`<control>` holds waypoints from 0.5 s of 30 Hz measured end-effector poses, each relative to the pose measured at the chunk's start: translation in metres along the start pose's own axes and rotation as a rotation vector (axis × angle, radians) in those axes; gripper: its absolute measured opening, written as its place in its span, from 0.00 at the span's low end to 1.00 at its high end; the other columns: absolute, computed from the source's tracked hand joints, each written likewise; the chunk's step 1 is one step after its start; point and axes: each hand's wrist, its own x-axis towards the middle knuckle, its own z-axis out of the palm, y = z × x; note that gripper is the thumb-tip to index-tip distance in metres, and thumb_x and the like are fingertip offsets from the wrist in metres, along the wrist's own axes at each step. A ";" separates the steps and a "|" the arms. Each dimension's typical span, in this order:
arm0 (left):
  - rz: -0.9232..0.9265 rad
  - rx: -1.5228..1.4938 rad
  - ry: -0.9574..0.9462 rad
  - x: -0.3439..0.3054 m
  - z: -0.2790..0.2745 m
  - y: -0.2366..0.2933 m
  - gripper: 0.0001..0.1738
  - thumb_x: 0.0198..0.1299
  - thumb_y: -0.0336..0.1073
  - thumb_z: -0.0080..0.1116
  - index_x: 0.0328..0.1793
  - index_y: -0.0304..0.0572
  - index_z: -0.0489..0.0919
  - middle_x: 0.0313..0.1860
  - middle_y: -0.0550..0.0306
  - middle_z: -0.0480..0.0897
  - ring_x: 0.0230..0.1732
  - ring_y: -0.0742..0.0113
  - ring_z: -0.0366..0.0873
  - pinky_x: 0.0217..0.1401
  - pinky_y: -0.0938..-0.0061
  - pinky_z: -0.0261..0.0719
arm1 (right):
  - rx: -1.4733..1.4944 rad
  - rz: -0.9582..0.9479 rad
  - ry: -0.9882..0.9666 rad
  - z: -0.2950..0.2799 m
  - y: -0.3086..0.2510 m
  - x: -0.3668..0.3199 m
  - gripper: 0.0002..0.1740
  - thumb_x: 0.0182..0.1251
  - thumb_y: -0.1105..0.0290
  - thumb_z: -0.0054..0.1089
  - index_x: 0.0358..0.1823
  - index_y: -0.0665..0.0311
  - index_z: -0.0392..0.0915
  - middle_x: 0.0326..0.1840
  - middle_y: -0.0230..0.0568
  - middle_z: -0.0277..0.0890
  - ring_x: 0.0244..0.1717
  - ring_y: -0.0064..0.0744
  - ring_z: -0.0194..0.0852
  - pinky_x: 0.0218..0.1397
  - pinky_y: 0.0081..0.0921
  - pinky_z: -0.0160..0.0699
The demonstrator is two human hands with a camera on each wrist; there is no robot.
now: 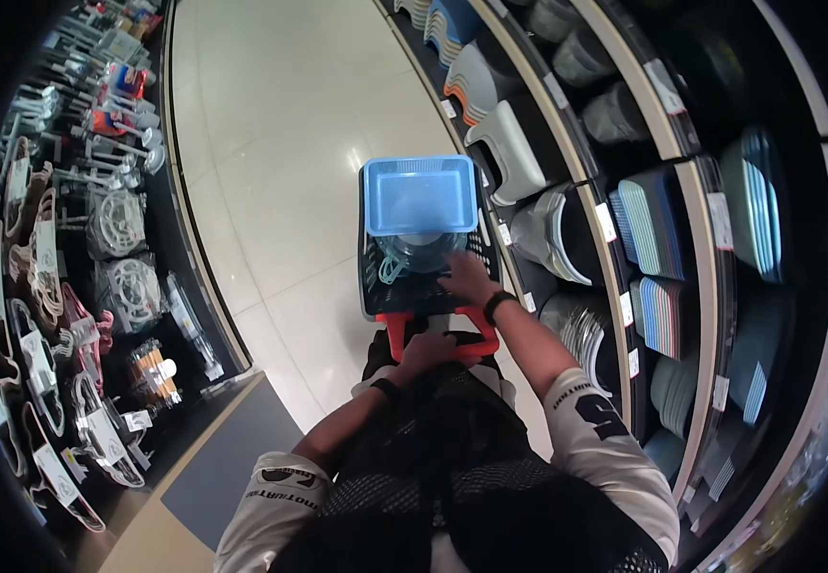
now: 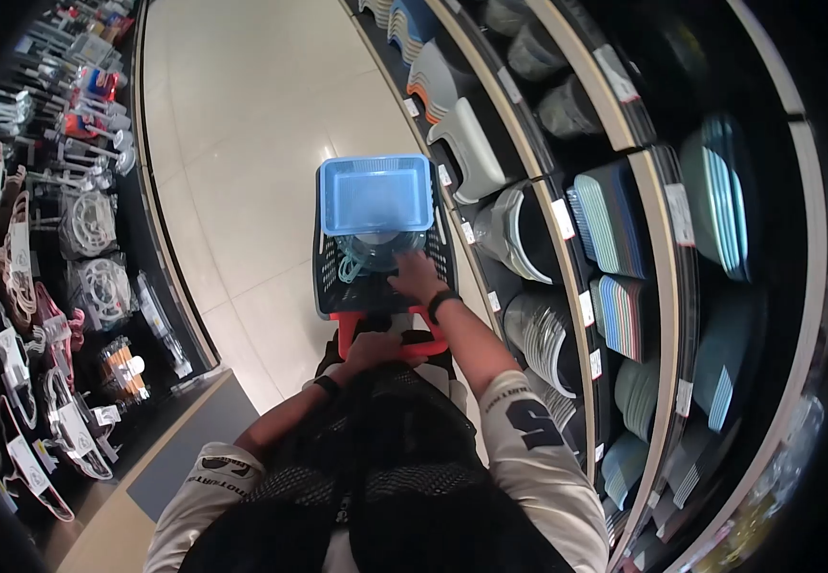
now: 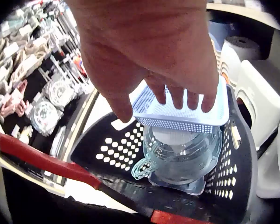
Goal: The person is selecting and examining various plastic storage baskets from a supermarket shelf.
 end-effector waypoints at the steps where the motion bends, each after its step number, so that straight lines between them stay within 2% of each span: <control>1: -0.011 -0.015 -0.007 0.000 -0.005 0.001 0.41 0.60 0.75 0.50 0.34 0.37 0.82 0.26 0.46 0.86 0.32 0.49 0.88 0.33 0.60 0.85 | 0.001 -0.004 -0.019 0.002 -0.005 0.017 0.37 0.59 0.55 0.67 0.70 0.61 0.71 0.66 0.47 0.74 0.71 0.51 0.67 0.68 0.49 0.70; 3: -0.008 -0.050 0.046 0.001 -0.014 0.005 0.40 0.59 0.74 0.51 0.34 0.37 0.80 0.25 0.46 0.85 0.29 0.50 0.87 0.30 0.59 0.84 | -0.058 -0.011 -0.053 0.008 -0.012 0.052 0.43 0.60 0.53 0.64 0.76 0.61 0.62 0.79 0.48 0.57 0.83 0.52 0.43 0.77 0.55 0.55; 7: -0.102 -0.193 -0.036 0.011 -0.022 0.000 0.44 0.57 0.78 0.50 0.34 0.35 0.79 0.22 0.45 0.83 0.26 0.50 0.86 0.29 0.58 0.83 | -0.175 -0.038 -0.072 0.018 -0.023 0.106 0.45 0.61 0.55 0.63 0.78 0.61 0.56 0.81 0.48 0.53 0.83 0.50 0.43 0.79 0.54 0.51; 9: -0.028 -0.218 0.024 0.014 -0.020 -0.008 0.41 0.59 0.76 0.51 0.32 0.37 0.77 0.19 0.46 0.82 0.24 0.50 0.85 0.26 0.60 0.81 | -0.223 -0.036 -0.055 0.026 -0.023 0.132 0.46 0.62 0.57 0.63 0.80 0.59 0.53 0.82 0.48 0.51 0.83 0.50 0.43 0.80 0.56 0.47; 12: -0.036 -0.255 0.061 0.016 -0.030 -0.009 0.40 0.60 0.74 0.52 0.30 0.38 0.76 0.18 0.47 0.81 0.22 0.50 0.84 0.25 0.59 0.79 | -0.218 -0.015 -0.104 0.033 -0.018 0.161 0.44 0.64 0.60 0.61 0.80 0.58 0.52 0.82 0.48 0.50 0.84 0.50 0.42 0.81 0.58 0.45; 13: -0.028 -0.256 0.077 0.016 -0.033 -0.009 0.38 0.61 0.73 0.52 0.31 0.38 0.76 0.17 0.49 0.80 0.22 0.50 0.84 0.24 0.59 0.79 | -0.256 -0.033 -0.064 0.036 -0.016 0.166 0.43 0.65 0.63 0.59 0.80 0.56 0.52 0.78 0.48 0.58 0.81 0.50 0.49 0.79 0.58 0.49; 14: -0.034 -0.264 0.071 0.017 -0.034 -0.010 0.38 0.61 0.73 0.52 0.31 0.38 0.76 0.17 0.49 0.80 0.22 0.50 0.84 0.24 0.59 0.79 | -0.254 -0.035 -0.075 0.037 -0.014 0.169 0.43 0.65 0.63 0.59 0.80 0.56 0.52 0.78 0.48 0.58 0.81 0.50 0.49 0.79 0.58 0.49; 15: -0.019 -0.253 0.085 0.018 -0.035 -0.011 0.37 0.61 0.72 0.52 0.31 0.38 0.77 0.17 0.49 0.81 0.22 0.51 0.84 0.24 0.59 0.80 | -0.256 -0.027 -0.145 0.033 -0.013 0.173 0.40 0.66 0.63 0.58 0.79 0.55 0.55 0.75 0.47 0.62 0.78 0.49 0.54 0.77 0.58 0.52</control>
